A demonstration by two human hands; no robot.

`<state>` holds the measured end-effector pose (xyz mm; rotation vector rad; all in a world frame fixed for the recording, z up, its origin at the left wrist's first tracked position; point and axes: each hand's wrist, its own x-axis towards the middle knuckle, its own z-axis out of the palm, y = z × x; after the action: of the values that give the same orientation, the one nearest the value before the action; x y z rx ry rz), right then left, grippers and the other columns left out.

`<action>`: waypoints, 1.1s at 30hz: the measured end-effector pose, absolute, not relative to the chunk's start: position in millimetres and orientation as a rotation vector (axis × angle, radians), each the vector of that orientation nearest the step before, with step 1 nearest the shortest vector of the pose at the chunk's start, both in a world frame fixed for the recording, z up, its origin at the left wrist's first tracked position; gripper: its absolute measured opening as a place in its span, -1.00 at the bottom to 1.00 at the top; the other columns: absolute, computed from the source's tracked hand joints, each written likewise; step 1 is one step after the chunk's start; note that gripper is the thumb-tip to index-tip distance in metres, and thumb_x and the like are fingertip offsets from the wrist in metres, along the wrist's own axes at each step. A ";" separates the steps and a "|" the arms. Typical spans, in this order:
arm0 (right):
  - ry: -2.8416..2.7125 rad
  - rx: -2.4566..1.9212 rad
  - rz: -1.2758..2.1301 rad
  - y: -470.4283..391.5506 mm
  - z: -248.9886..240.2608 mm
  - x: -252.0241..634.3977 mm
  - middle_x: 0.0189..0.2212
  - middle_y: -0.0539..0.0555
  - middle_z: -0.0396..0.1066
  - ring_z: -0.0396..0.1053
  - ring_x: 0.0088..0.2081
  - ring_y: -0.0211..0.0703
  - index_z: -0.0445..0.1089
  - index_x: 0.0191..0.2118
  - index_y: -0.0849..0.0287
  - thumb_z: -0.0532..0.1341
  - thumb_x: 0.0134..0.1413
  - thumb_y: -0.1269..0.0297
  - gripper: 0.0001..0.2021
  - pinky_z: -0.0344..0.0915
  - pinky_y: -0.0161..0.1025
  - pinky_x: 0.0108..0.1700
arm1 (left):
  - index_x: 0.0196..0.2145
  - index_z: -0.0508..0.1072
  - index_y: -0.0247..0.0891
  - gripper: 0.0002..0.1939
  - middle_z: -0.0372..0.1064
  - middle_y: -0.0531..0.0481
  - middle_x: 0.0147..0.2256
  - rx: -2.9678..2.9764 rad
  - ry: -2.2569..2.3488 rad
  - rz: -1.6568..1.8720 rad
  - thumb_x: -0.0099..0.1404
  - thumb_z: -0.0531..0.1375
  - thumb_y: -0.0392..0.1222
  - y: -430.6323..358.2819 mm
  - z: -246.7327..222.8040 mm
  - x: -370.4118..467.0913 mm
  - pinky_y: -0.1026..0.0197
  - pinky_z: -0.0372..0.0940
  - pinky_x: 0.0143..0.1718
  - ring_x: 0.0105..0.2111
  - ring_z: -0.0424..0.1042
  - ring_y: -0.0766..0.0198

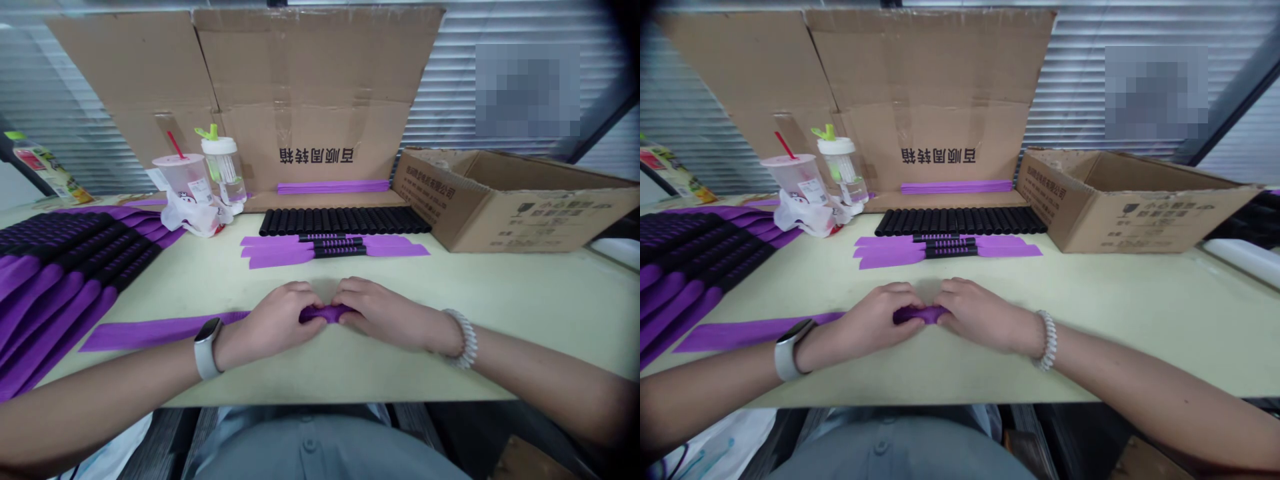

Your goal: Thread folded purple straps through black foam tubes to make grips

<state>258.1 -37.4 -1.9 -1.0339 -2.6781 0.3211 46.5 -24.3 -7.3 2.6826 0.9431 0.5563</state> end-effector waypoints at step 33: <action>-2.497 -1.029 0.518 -44.0 0.0 258.5 -0.29 0.03 0.43 0.33 -0.24 -0.20 0.40 -0.18 0.17 0.17 0.13 0.48 -0.84 0.27 -0.24 -0.16 | -0.10 0.38 -0.27 -0.75 0.44 -0.09 -0.21 2.648 1.089 0.389 0.28 0.18 -0.14 -33.3 -2.5 43.8 0.07 0.32 -0.21 -0.22 0.44 0.07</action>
<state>258.5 -44.0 0.0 -1.0294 -2.4966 0.5183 43.8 -33.3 -2.5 2.6479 1.0889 0.3892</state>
